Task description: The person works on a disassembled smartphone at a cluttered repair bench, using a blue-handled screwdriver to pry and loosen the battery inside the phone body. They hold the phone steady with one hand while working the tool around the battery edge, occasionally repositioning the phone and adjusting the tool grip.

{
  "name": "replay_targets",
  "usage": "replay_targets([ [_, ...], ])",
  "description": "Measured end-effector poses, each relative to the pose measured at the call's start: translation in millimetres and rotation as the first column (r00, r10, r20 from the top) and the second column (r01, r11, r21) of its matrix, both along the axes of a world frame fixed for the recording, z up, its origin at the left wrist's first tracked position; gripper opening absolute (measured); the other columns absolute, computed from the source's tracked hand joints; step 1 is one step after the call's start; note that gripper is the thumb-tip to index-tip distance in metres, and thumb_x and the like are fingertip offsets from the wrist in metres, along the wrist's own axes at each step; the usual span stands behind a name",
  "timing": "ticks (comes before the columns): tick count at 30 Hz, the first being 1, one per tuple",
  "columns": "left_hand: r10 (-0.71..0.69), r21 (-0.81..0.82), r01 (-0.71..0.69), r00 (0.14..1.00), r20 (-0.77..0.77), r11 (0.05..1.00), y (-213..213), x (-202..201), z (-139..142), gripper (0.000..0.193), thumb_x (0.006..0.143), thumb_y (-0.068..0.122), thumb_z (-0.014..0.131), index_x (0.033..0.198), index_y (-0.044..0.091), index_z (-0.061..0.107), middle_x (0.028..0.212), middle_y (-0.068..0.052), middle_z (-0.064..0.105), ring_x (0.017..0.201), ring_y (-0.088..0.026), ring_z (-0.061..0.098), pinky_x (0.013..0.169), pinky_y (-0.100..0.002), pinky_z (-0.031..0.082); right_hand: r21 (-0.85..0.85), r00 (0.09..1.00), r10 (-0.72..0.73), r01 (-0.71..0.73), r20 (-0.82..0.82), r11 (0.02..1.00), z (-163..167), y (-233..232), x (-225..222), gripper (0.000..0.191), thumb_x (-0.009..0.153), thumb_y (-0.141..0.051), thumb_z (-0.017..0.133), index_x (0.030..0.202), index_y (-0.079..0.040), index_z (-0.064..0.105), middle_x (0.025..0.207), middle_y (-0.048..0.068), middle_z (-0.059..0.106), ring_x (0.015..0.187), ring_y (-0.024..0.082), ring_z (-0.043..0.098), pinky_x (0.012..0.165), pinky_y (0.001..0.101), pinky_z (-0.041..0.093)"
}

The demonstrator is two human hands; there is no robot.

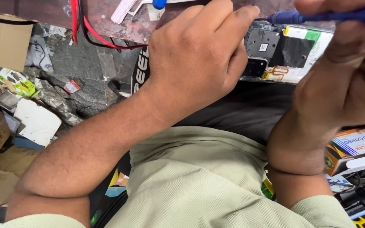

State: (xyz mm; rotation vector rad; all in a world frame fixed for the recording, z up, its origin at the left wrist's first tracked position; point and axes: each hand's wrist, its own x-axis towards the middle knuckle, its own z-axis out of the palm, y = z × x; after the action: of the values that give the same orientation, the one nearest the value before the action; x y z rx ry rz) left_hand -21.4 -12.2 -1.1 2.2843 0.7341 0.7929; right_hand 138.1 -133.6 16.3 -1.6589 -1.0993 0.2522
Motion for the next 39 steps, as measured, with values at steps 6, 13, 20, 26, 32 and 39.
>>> replay_targets([
  [6, 0.009, 0.006, -0.009, 1.000, -0.007, 1.000, -0.2, 1.7, -0.7, 0.033, 0.090, 0.008, 0.072, 0.123, 0.010, 0.070, 0.101, -0.003, 0.057, 0.088, -0.021, 0.065, 0.070, -0.037, 0.054, 0.013, 0.996, 0.082, -0.082, 0.025, 0.997, 1.8, 5.0, 4.0, 0.023, 0.124, -0.014, 0.068, 0.133, 0.004, 0.059, 0.118, 0.014, 0.071, 0.097, 0.017, 0.065, 0.089, 0.0227, 0.053],
  [13, 0.012, 0.013, -0.012, 1.000, -0.015, 1.000, -0.2, 2.0, 0.8, 0.030, 0.092, 0.011, 0.073, 0.122, 0.011, 0.069, 0.098, -0.003, 0.057, 0.087, -0.022, 0.065, 0.069, -0.038, 0.054, 0.171, 0.987, 0.150, -0.139, -0.055, 0.975, 1.6, 16.5, 6.2, 0.027, 0.120, -0.019, 0.068, 0.138, -0.001, 0.060, 0.117, 0.013, 0.071, 0.099, 0.019, 0.069, 0.091, 0.0257, 0.058],
  [20, 0.026, 0.026, -0.025, 1.000, -0.013, 0.999, -0.2, 2.1, 2.7, 0.029, 0.093, 0.012, 0.074, 0.122, 0.011, 0.069, 0.096, -0.003, 0.057, 0.087, -0.022, 0.065, 0.071, -0.038, 0.054, 0.084, 0.984, 0.164, -0.170, 0.074, 0.982, 6.3, 16.8, 3.3, 0.020, 0.121, -0.011, 0.070, 0.131, 0.000, 0.058, 0.114, 0.018, 0.068, 0.096, 0.023, 0.067, 0.090, 0.0297, 0.059],
  [26, 0.015, -0.009, -0.015, 1.000, -0.011, 1.000, 0.1, 2.5, 2.4, 0.029, 0.092, 0.011, 0.072, 0.121, 0.012, 0.069, 0.095, -0.003, 0.058, 0.085, -0.021, 0.066, 0.069, -0.037, 0.054, 0.040, 0.973, 0.145, -0.155, 0.177, 0.987, 14.5, 18.8, 3.1, 0.016, 0.122, -0.010, 0.067, 0.129, 0.003, 0.058, 0.113, 0.017, 0.070, 0.093, 0.022, 0.068, 0.084, 0.0283, 0.059],
  [32, 0.013, -0.016, -0.013, 1.000, -0.022, 1.000, -0.8, 2.9, 1.3, 0.032, 0.093, 0.012, 0.073, 0.124, 0.012, 0.070, 0.096, -0.003, 0.059, 0.087, -0.023, 0.066, 0.071, -0.039, 0.054, 0.030, 0.965, 0.172, -0.181, 0.199, 0.983, 24.7, 28.1, 4.1, 0.014, 0.125, -0.008, 0.069, 0.123, 0.003, 0.061, 0.109, 0.018, 0.069, 0.092, 0.023, 0.072, 0.082, 0.0301, 0.063],
  [39, 0.019, -0.002, -0.019, 1.000, -0.005, 1.000, -1.1, 3.3, 1.7, 0.031, 0.091, 0.011, 0.072, 0.122, 0.012, 0.071, 0.096, -0.003, 0.059, 0.086, -0.022, 0.066, 0.071, -0.038, 0.055, 0.065, 0.942, 0.185, -0.211, 0.280, 0.975, 20.2, 25.9, 9.0, 0.012, 0.124, -0.004, 0.069, 0.122, 0.004, 0.061, 0.107, 0.017, 0.071, 0.092, 0.023, 0.076, 0.083, 0.0298, 0.066],
])
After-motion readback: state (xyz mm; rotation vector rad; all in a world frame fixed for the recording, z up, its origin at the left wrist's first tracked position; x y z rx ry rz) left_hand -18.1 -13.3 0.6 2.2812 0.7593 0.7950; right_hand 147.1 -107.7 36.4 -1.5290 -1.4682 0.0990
